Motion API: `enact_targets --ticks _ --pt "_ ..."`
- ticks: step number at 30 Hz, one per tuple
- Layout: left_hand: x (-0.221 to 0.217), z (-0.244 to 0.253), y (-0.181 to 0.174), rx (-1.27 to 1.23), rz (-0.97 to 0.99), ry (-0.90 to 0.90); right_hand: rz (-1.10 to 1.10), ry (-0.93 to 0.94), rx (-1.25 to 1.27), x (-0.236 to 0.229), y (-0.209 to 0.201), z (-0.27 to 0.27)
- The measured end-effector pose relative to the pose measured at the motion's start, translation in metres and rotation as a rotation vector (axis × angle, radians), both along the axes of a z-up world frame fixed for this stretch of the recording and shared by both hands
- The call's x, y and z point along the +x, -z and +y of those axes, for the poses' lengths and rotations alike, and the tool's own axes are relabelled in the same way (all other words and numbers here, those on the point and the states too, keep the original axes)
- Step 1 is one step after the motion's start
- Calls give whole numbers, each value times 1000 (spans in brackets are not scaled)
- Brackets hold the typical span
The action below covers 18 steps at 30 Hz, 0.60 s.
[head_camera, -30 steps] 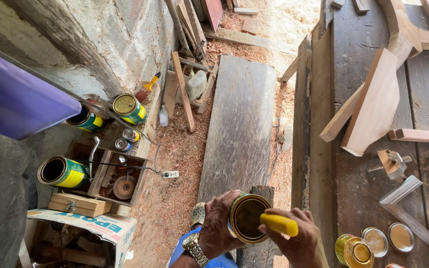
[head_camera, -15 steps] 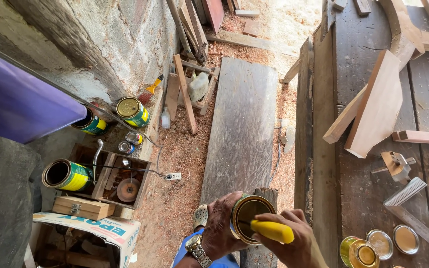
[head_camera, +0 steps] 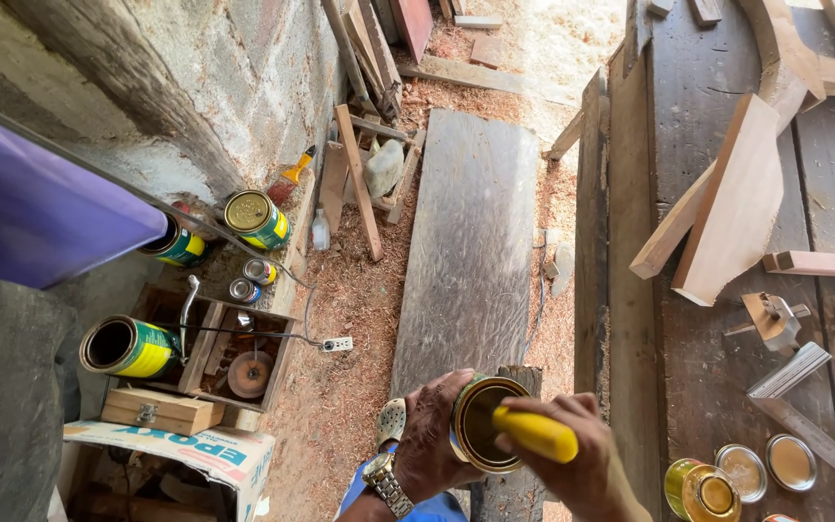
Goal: Opening and inspecting various cans of paint and wood finish on a workbench in a workshop.
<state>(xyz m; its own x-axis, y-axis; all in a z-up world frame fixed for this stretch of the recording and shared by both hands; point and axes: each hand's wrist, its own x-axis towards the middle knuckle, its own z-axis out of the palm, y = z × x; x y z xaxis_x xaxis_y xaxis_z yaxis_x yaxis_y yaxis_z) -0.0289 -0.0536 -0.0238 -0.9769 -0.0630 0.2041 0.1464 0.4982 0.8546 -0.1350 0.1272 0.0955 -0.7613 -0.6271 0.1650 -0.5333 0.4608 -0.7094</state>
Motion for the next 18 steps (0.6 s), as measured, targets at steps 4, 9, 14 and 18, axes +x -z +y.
enact_targets --ticks 4,9,14,18 --pt "-5 -5 -3 3 3 12 -13 -123 52 1 17 19" --pt "-6 -4 -1 13 45 -12 -8 -118 43 1 20 6" --pt "-6 -8 0 -10 26 -35 5 -6 136 -9 12 6" --pt "-8 -5 -1 7 27 -38 -128 -152 82 -6 9 1"
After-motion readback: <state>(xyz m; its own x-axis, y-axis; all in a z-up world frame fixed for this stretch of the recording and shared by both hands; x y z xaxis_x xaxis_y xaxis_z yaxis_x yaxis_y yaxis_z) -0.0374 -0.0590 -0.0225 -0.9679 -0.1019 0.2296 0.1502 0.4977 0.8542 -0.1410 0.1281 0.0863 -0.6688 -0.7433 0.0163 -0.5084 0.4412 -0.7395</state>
